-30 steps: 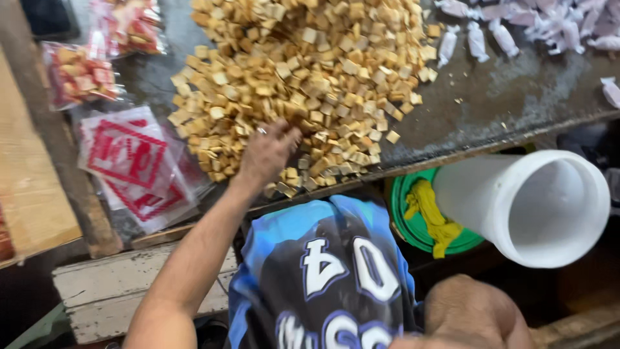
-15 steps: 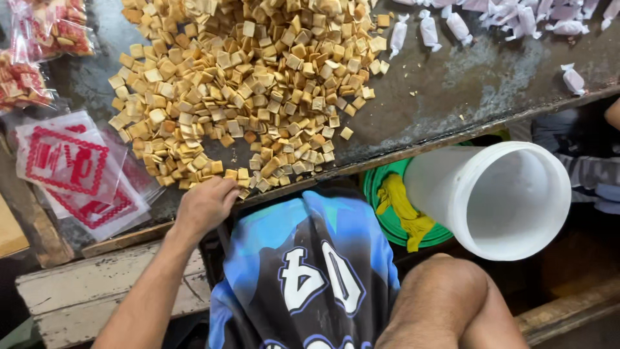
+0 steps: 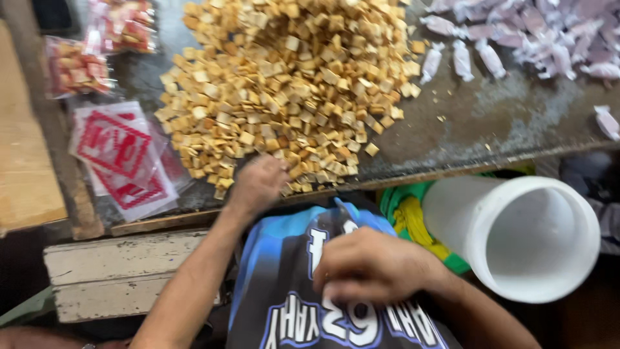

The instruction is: The person scoops small square food items into small plastic bags and places the filled bags into a cardboard box.

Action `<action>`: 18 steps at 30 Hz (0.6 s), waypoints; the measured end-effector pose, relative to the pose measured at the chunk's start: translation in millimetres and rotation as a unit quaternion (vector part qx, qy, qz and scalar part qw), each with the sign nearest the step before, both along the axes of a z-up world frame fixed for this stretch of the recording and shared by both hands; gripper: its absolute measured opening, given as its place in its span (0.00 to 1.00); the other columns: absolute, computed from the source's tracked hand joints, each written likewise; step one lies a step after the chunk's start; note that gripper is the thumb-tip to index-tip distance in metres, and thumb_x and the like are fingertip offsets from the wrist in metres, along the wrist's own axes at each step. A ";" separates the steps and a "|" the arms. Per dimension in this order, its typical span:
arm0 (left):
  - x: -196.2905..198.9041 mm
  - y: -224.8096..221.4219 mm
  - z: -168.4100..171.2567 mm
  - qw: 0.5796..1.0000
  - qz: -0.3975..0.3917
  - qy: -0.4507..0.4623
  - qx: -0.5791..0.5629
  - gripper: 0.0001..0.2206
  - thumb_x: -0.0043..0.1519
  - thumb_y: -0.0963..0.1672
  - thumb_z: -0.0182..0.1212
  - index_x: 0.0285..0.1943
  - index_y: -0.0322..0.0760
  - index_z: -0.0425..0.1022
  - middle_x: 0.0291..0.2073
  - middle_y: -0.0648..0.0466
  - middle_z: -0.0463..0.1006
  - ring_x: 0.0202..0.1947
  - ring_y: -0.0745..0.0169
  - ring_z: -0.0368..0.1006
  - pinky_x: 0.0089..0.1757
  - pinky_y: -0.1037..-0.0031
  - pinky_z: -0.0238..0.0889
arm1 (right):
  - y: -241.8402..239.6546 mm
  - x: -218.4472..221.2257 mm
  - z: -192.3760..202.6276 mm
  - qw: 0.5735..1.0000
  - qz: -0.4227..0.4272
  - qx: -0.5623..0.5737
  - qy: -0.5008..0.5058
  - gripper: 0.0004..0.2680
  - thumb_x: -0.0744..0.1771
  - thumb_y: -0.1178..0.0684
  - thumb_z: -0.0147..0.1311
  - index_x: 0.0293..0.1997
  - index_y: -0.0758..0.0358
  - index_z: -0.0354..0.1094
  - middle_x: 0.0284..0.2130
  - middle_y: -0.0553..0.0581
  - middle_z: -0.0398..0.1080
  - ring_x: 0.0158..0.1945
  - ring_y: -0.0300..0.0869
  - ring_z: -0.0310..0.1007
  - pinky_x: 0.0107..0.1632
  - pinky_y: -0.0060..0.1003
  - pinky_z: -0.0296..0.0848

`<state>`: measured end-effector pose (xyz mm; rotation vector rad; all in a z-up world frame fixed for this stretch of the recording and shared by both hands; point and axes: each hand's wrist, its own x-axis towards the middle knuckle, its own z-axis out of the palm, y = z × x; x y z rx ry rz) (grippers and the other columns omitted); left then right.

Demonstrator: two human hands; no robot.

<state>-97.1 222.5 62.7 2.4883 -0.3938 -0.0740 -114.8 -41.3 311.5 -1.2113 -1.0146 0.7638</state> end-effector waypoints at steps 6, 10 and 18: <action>2.2 -13.5 -41.0 0.984 -0.076 -0.154 0.057 0.06 0.65 0.49 0.52 0.48 0.58 0.74 0.41 0.56 0.69 0.38 0.49 0.73 0.40 0.63 0.68 | -9.2 -23.8 -183.3 0.907 -0.223 -0.349 -0.074 0.08 0.68 0.49 0.54 0.46 0.59 0.72 0.35 0.65 0.75 0.42 0.64 0.76 0.41 0.58 0.74; 28.8 1.6 -34.8 0.976 0.029 -0.215 0.025 0.06 0.65 0.49 0.54 0.46 0.54 0.75 0.44 0.57 0.70 0.39 0.51 0.75 0.41 0.65 0.69 | 29.8 -8.6 -252.2 0.813 -0.298 -0.380 -0.327 0.10 0.66 0.43 0.55 0.50 0.47 0.71 0.33 0.52 0.70 0.40 0.51 0.74 0.45 0.48 0.72; 6.6 207.6 -39.5 0.942 0.292 -0.167 -0.022 0.03 0.59 0.44 0.67 0.39 0.49 0.79 0.34 0.57 0.74 0.39 0.52 0.74 0.43 0.66 0.67 | 60.6 25.9 -275.9 0.714 -0.328 -0.435 -0.440 0.09 0.67 0.38 0.56 0.50 0.38 0.72 0.35 0.45 0.67 0.44 0.45 0.70 0.51 0.42 0.66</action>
